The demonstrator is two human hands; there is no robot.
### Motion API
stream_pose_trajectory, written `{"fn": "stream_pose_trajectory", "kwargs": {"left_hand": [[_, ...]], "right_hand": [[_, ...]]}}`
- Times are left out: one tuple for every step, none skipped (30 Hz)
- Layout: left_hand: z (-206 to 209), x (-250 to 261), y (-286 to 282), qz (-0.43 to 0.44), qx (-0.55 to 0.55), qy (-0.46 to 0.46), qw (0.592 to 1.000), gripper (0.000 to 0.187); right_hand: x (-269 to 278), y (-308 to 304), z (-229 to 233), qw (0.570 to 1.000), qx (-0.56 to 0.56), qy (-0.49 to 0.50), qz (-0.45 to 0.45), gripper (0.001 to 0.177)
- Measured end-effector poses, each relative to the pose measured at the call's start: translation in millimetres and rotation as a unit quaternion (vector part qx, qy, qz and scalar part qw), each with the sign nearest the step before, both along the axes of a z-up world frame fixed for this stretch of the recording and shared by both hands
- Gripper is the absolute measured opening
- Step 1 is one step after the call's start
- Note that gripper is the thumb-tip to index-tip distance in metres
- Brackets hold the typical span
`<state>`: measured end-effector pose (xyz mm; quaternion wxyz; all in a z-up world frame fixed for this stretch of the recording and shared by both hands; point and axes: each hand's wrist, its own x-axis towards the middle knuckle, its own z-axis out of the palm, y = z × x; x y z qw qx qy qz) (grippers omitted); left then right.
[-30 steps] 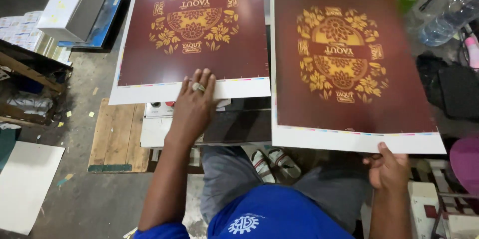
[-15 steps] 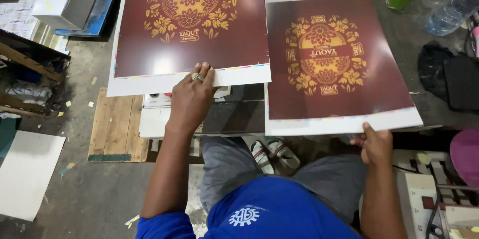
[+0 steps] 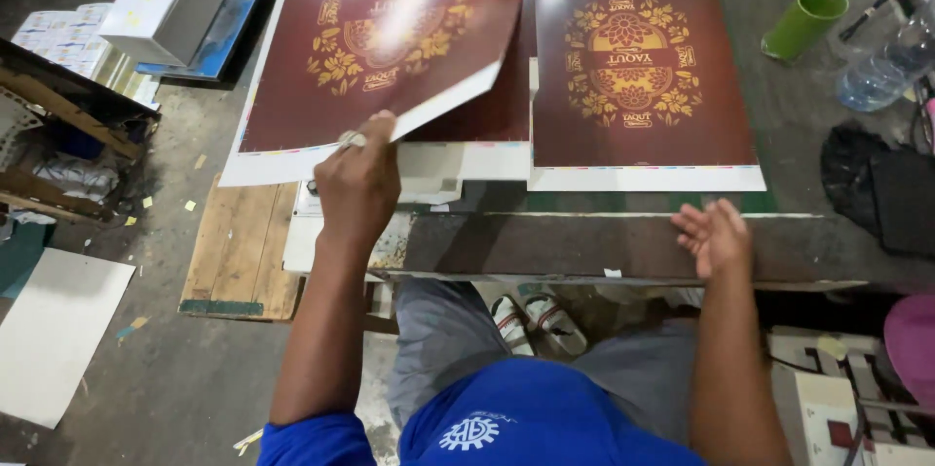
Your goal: The person repeatedly picks up large, maroon-colored printed sheets from a pile on a table and places them onto a stack on a machine. The person handles the sheets by hand, aligning them as they are stacked.
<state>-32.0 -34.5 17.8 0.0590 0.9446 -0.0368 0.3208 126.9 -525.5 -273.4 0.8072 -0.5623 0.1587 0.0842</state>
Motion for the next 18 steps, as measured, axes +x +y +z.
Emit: {"fn": "stream_pose_trajectory", "kwargs": {"left_hand": [[2, -2, -1, -0.010, -0.007, -0.077, 0.997, 0.022], [4, -4, -2, -0.023, -0.014, -0.152, 0.988, 0.025], [5, -5, -16, -0.025, -0.014, -0.153, 0.988, 0.025], [6, -7, -29, -0.081, -0.017, -0.166, 0.983, 0.032], [6, -10, -42, -0.138, -0.020, -0.178, 0.974, 0.039], [4, -11, -59, -0.141, -0.021, -0.176, 0.974, 0.039], [1, -13, -77, -0.182, -0.011, -0.144, 0.973, 0.039], [-2, -15, -95, -0.223, -0.003, -0.111, 0.968, 0.041], [-8, -17, -110, -0.226, -0.006, -0.110, 0.968, 0.041], [-13, -18, -125, -0.221, 0.003, -0.065, 0.973, 0.044], [-18, -20, -141, -0.217, 0.011, -0.021, 0.976, 0.047], [-19, -22, -146, -0.217, 0.010, -0.020, 0.976, 0.047], [-20, -25, -151, -0.229, 0.009, 0.014, 0.973, 0.047], [-21, -26, -155, -0.240, 0.010, 0.049, 0.969, 0.047], [-15, -29, -151, -0.240, 0.010, 0.049, 0.969, 0.047], [-9, -32, -146, -0.268, -0.015, 0.052, 0.962, 0.046], [-4, -35, -141, -0.296, -0.040, 0.056, 0.953, 0.045], [-2, -37, -126, -0.295, -0.041, 0.056, 0.953, 0.045]], "right_hand": [[-12, 3, -7, 1.000, -0.002, -0.009, -0.007, 0.044], [-25, 5, -15, 1.000, -0.004, -0.018, -0.017, 0.048], [-37, 22, -5, 1.000, -0.003, -0.019, -0.019, 0.048], [-51, 39, 3, 0.999, -0.017, -0.027, -0.001, 0.047], [-65, 56, 12, 0.999, -0.031, -0.034, 0.017, 0.046], [-78, 75, 32, 0.999, -0.031, -0.032, 0.015, 0.046], [-91, 93, 52, 0.997, -0.029, -0.063, 0.038, 0.046], [-104, 111, 72, 0.993, -0.028, -0.092, 0.061, 0.046], [-111, 119, 80, 0.994, -0.030, -0.090, 0.058, 0.046], [-117, 128, 88, 0.981, -0.007, -0.150, 0.125, 0.052], [-123, 137, 97, 0.959, 0.017, -0.207, 0.191, 0.059], [-126, 138, 112, 0.960, 0.016, -0.206, 0.191, 0.059], [-129, 140, 127, 0.960, 0.082, -0.189, 0.189, 0.052], [-130, 142, 143, 0.956, 0.149, -0.171, 0.187, 0.047], [-132, 137, 154, 0.956, 0.149, -0.171, 0.187, 0.047], [-132, 132, 165, 0.968, 0.146, -0.154, 0.137, 0.042], [-132, 128, 176, 0.977, 0.143, -0.136, 0.087, 0.037], [-133, 112, 168, 0.977, 0.142, -0.135, 0.088, 0.037]]}}
